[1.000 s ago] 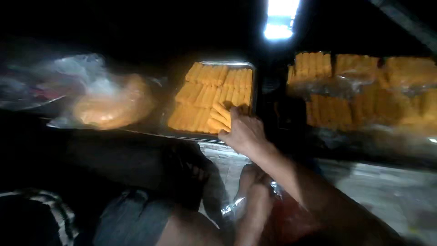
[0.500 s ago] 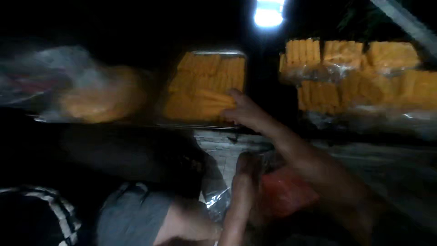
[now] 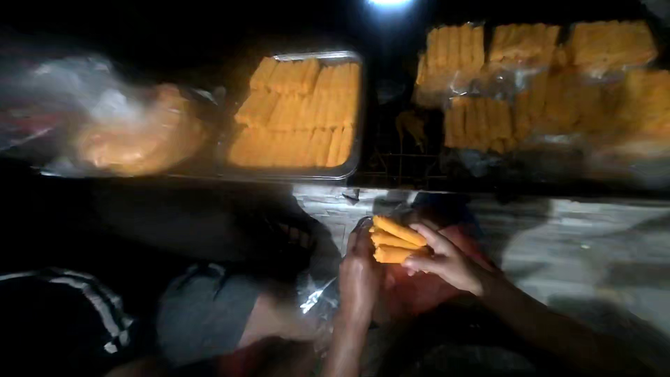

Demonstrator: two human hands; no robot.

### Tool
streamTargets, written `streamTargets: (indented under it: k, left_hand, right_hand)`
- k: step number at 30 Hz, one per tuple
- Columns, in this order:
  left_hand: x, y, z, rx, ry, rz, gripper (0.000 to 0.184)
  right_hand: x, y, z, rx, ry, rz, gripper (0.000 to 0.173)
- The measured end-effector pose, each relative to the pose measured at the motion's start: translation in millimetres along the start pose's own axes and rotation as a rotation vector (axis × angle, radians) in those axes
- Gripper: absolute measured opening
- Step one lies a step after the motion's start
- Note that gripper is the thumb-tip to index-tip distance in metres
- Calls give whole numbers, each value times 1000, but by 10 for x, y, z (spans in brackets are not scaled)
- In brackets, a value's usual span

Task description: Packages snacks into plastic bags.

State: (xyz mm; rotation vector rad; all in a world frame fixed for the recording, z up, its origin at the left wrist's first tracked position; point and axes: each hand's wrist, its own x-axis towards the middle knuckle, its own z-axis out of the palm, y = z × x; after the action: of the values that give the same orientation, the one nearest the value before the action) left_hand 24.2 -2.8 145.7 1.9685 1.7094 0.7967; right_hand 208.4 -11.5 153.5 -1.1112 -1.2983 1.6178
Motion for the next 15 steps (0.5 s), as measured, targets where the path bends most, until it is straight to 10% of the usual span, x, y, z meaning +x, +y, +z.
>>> streamTargets:
  k: [15]
  left_hand:
    - [-173,80,534,-101,-230,66,62]
  right_hand:
    - [-388,454,-467,-505,124,-10,51]
